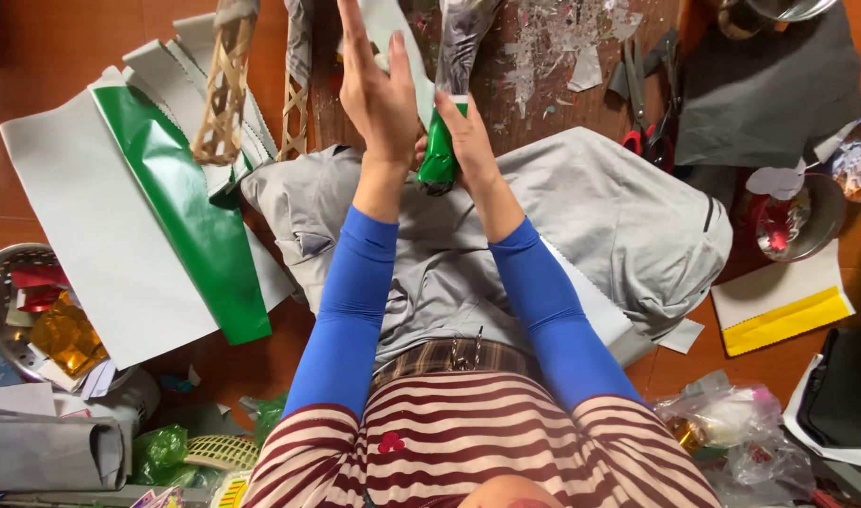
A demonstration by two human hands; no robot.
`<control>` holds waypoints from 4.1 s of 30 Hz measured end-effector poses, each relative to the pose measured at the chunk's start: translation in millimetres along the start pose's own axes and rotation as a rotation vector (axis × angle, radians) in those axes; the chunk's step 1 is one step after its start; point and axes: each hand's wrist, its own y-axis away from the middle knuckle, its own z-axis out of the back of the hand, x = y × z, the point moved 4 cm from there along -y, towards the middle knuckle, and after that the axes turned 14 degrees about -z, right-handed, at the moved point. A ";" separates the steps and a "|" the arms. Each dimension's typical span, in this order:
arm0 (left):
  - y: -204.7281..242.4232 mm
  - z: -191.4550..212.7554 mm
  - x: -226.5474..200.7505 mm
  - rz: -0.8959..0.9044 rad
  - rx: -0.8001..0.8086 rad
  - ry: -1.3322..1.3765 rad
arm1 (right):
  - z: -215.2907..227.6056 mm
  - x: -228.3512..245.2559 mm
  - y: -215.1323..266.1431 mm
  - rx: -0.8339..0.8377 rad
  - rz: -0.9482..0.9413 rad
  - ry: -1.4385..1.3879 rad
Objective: The recorder is decorating a paper-mache giraffe figure by gluing green and black paper onto its frame.
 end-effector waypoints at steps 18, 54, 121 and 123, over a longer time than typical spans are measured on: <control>-20.6 -57.8 -143.6 -0.400 0.491 0.418 | 120.0 -23.3 -49.2 -0.632 0.613 0.665; 59.1 -23.5 -12.3 0.225 0.177 0.209 | 16.2 49.7 -34.4 0.217 -0.082 0.167; 50.8 -46.8 -38.0 0.116 0.448 0.235 | 76.5 101.1 -111.8 -0.107 0.413 -0.287; 78.3 -44.9 -25.0 0.240 0.392 0.359 | 79.2 102.5 -117.3 -0.125 0.390 -0.214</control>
